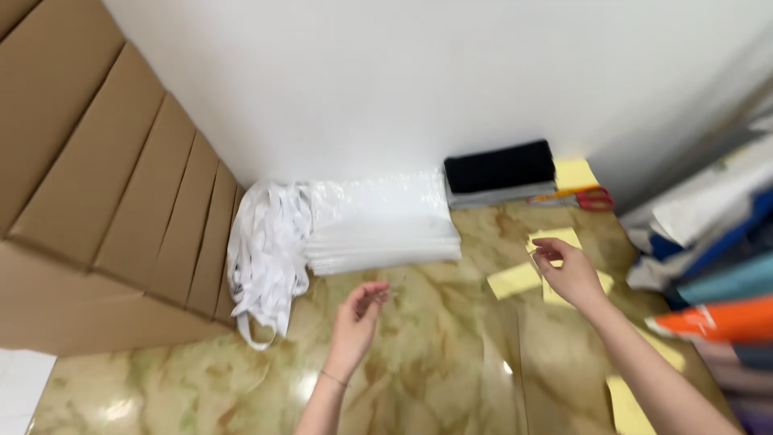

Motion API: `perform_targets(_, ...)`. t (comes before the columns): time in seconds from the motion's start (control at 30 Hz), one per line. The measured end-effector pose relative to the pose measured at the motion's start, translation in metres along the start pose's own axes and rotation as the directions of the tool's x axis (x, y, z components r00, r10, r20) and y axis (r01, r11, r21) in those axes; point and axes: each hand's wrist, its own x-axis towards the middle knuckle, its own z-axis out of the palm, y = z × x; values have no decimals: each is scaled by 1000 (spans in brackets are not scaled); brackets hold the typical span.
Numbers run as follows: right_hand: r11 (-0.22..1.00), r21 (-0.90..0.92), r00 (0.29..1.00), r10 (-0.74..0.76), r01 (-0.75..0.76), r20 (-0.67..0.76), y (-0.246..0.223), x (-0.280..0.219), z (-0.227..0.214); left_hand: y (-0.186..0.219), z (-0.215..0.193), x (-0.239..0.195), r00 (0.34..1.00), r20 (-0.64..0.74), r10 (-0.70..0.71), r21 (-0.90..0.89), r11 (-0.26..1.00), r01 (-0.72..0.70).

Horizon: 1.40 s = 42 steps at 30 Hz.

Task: The person hangs a beige top, a white top, and a black top on a clothing rack using hangers. They then take a grey t-shirt from the rack, lay it on a table, and fold it neatly.

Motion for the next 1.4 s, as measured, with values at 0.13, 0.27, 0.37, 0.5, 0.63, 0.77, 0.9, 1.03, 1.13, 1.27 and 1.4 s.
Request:
perform_targets(0.13,950,-204,971,-241,237,8,13,139,36,-13,39,47,998,-51,-31,-62,998,28)
perform_targets(0.27,860,-390,926,-375,330,-44,4,232,71,11,67,66,978,-118,-170,-102,982,158)
perform_targets(0.37,628,-596,829,-547,500,119,14,277,105,-5,70,76,981,-159,-114,-134,987,93)
perform_targets(0.5,397,-861,820,-572,317,38,-3,283,121,-25,67,70,982,-164,-98,-113,990,80)
perform_targets(0.63,370,-876,759,-651,309,-7,-6,268,117,-39,67,58,960,-186,-208,-132,974,186)
perform_targets(0.77,543,-787,715,-671,294,-196,-14,225,94,-44,66,46,955,-200,-218,-175,967,184)
perform_targets(0.9,669,-670,685,-653,322,-322,-27,163,31,-42,62,32,971,-158,-182,-209,967,147)
perform_targets(1.03,800,-474,638,-587,367,-498,-46,83,-51,-52,60,19,988,-121,-100,-268,961,65)
perform_targets(1.13,825,-361,618,-565,434,-547,-58,13,-101,-39,65,4,996,-75,-47,-293,956,23)
perform_targets(1.27,815,-136,668,-545,563,-506,-79,-98,-134,0,75,-31,999,42,10,-263,965,1)
perform_targets(1.4,856,-49,704,-454,514,-545,-73,-212,-122,21,87,-91,987,136,91,-232,971,-58)
